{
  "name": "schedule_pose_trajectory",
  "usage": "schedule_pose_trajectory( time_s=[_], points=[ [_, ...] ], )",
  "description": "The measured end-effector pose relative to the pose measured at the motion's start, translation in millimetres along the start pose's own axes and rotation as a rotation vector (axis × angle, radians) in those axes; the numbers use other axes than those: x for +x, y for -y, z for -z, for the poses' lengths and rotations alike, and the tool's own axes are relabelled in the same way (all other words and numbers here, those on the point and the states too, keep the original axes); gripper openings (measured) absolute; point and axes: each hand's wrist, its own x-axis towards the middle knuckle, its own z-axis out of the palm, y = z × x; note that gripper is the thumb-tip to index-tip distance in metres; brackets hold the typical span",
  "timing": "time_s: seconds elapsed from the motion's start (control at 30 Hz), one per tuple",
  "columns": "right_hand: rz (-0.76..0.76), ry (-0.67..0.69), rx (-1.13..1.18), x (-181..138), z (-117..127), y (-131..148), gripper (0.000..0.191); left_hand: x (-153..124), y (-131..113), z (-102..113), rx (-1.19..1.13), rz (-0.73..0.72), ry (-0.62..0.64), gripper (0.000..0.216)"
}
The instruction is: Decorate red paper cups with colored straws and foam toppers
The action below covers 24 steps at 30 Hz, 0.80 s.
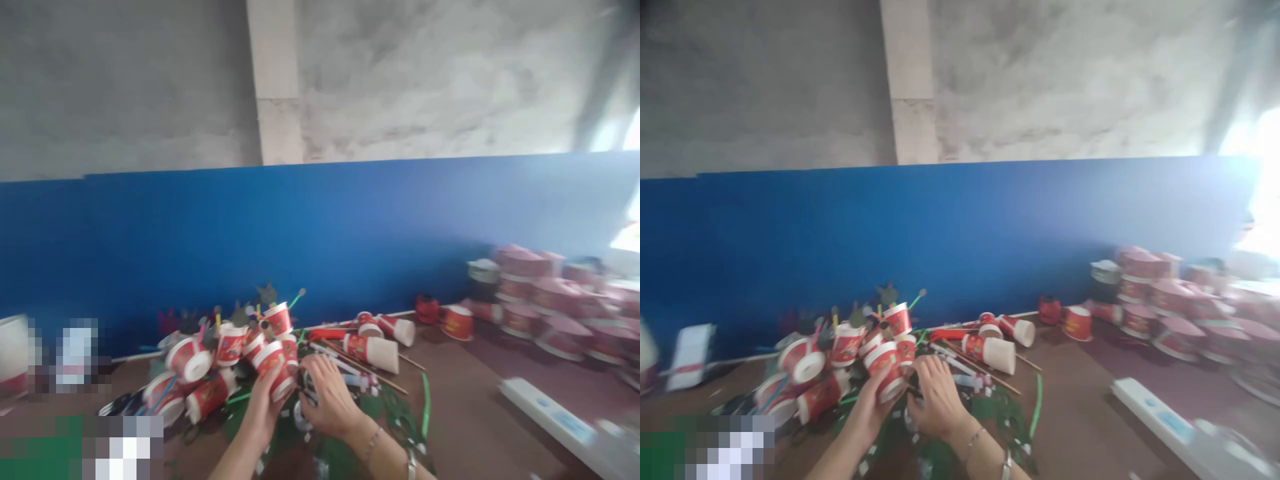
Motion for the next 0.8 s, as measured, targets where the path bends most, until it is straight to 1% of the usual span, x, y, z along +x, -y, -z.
schedule_pose_trajectory(
  time_s=[0.03, 0.07, 0.13, 0.17, 0.23, 0.3, 0.33, 0.37, 0.43, 0.47, 0.6, 0.7, 0.8],
  points=[
    [-0.073, 0.021, -0.041, -2, 3, -5, 0.035, 2, 2, 4, 0.024, -0.025, -0.029, 0.037],
    [-0.148, 0.036, -0.082, -3, 5, -10, 0.029, 5, 5, 8, 0.046, -0.075, -0.030, 0.043],
    [-0.241, 0.066, -0.152, -8, 5, -19, 0.024, 9, 14, 15, 0.146, -0.155, -0.045, 0.050],
    [-0.271, 0.064, -0.171, -10, 4, -24, 0.023, 10, 19, 18, 0.212, -0.225, -0.097, 0.051],
    [-0.305, 0.066, -0.188, -17, -1, -32, 0.018, 13, 31, 23, 0.332, -0.374, -0.186, 0.053],
    [-0.267, 0.120, -0.180, -22, -7, -37, 0.019, 14, 41, 28, 0.441, -0.501, -0.219, 0.056],
    [-0.245, 0.139, -0.187, -24, -9, -38, 0.020, 13, 45, 30, 0.496, -0.542, -0.237, 0.057],
    [-0.215, 0.160, -0.199, -26, -9, -38, 0.020, 12, 47, 31, 0.541, -0.580, -0.230, 0.058],
    [-0.189, 0.169, -0.221, -26, -9, -37, 0.019, 9, 48, 32, 0.625, -0.613, -0.162, 0.056],
    [-0.183, 0.153, -0.222, -24, -7, -35, 0.019, 7, 46, 32, 0.655, -0.606, -0.109, 0.055],
    [-0.229, 0.059, -0.187, -17, 0, -36, 0.024, 3, 41, 29, 0.666, -0.605, -0.028, 0.051],
    [-0.263, 0.066, -0.133, -16, -2, -45, 0.027, 4, 44, 27, 0.657, -0.620, -0.032, 0.052],
    [-0.279, 0.073, -0.117, -17, -6, -50, 0.028, 3, 46, 24, 0.635, -0.627, -0.088, 0.054]
  ],
)
